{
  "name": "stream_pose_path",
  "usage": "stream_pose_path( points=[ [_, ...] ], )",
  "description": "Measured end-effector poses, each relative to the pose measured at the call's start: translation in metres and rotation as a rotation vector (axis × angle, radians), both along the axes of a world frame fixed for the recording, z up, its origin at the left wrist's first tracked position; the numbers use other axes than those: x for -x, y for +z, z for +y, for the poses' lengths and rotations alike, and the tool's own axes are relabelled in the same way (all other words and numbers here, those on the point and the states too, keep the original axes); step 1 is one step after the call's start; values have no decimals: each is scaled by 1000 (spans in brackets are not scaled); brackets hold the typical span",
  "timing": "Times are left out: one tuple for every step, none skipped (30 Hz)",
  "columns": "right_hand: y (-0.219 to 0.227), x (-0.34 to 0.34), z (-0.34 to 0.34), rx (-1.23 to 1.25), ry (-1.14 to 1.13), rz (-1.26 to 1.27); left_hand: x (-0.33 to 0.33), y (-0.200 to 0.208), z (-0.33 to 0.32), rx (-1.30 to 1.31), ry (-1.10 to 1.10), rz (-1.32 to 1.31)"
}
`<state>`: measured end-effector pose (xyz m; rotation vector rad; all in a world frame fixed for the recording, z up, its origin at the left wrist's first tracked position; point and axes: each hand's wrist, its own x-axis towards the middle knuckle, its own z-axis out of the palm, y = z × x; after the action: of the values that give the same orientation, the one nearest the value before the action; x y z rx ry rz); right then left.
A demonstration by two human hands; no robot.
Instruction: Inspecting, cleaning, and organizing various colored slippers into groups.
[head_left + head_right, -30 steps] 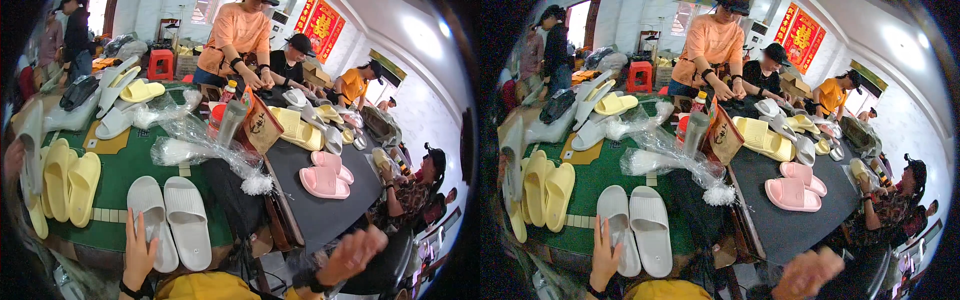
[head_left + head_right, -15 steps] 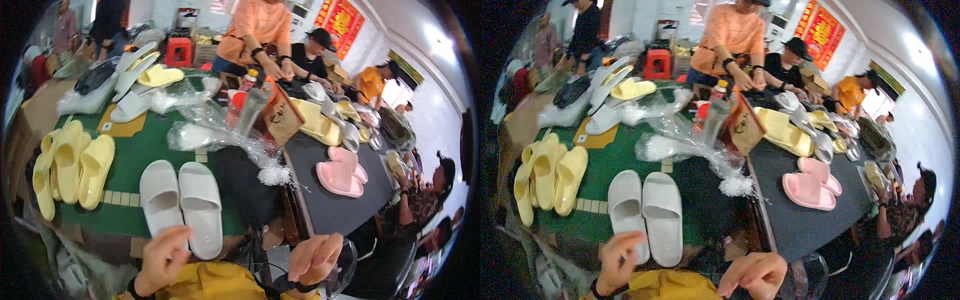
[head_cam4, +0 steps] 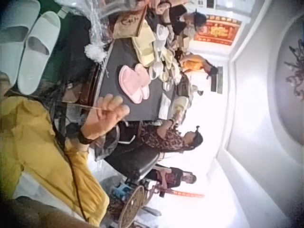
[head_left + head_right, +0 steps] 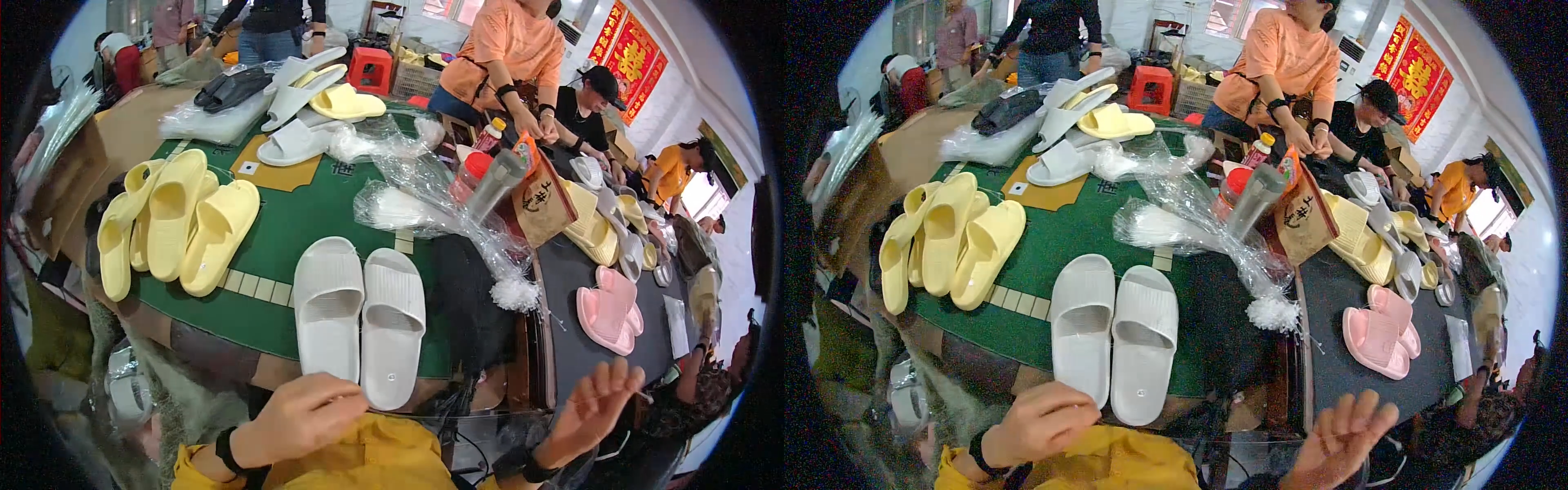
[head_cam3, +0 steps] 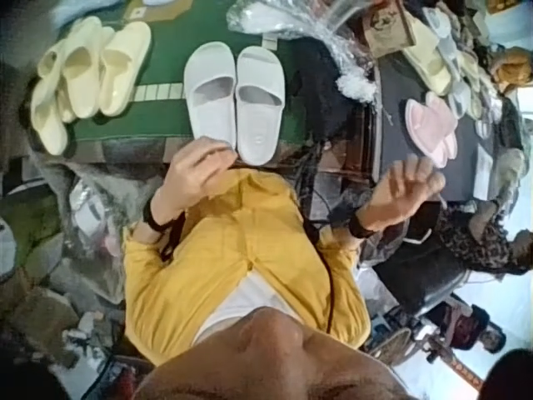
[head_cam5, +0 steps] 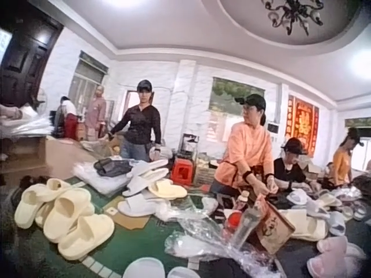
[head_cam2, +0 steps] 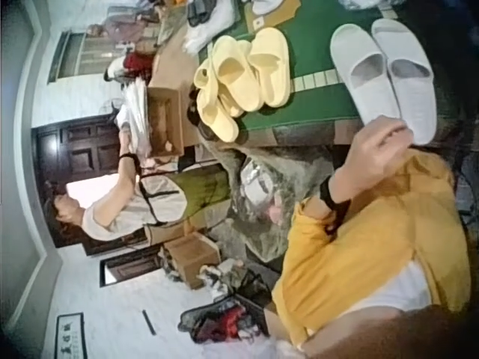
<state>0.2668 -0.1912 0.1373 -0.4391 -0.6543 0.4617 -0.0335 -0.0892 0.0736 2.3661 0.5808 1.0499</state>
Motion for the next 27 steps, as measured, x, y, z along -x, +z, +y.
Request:
stream_pose_path(
  points=[
    [-6,0,6,-3,7,7,3,-6,0,-3,7,7],
    [-11,3,15,188,43,-89,7,-13,0,7,39,15],
    [-15,8,24,378,78,-189,12,-19,-2,17,70,22],
    [-16,17,34,515,119,-189,12,-25,-3,86,60,31],
    [-19,28,42,652,160,-188,13,-31,-2,86,60,34],
    [-28,39,52,701,229,-239,20,-32,-6,67,98,66],
    [-40,45,61,753,274,-290,22,-36,-6,48,113,91],
    [-55,46,64,817,339,-384,23,-39,-5,46,115,90],
    [-71,45,65,881,398,-479,24,-43,-3,73,95,92],
    [-81,46,67,973,499,-510,24,-47,0,100,77,94],
    [-90,49,70,1065,606,-540,23,-52,4,99,79,91],
    [-96,55,72,1055,648,-507,20,-57,10,118,58,90],
    [-109,57,75,1073,661,-558,17,-62,16,137,36,88],
    [-114,62,79,1060,658,-620,17,-63,21,137,37,88],
    [-118,67,82,1047,652,-681,16,-64,26,138,56,94],
    [-120,71,87,1047,650,-681,15,-64,33,138,75,99],
    [-120,73,94,972,574,-870,14,-64,40,138,73,97],
    [-121,75,99,889,493,-1054,13,-63,47,134,102,130],
    [-121,78,103,891,489,-1054,11,-64,53,129,131,163],
    [-120,80,108,821,386,-1243,9,-66,58,149,141,194],
    [-121,81,111,744,278,-1426,6,-65,61,147,138,191],
    [-127,82,115,753,309,-1413,3,-65,65,137,181,205],
    [-131,83,118,754,311,-1412,0,-64,66,131,229,222],
    [-133,84,123,775,289,-1441,-3,-63,68,133,230,225],
    [-136,85,127,796,268,-1470,-6,-62,69,71,231,224],
    [-143,86,133,796,271,-1468,-8,-61,71,9,232,224],
    [-151,87,139,816,207,-1484,-8,-60,73,12,230,225]
  ],
)
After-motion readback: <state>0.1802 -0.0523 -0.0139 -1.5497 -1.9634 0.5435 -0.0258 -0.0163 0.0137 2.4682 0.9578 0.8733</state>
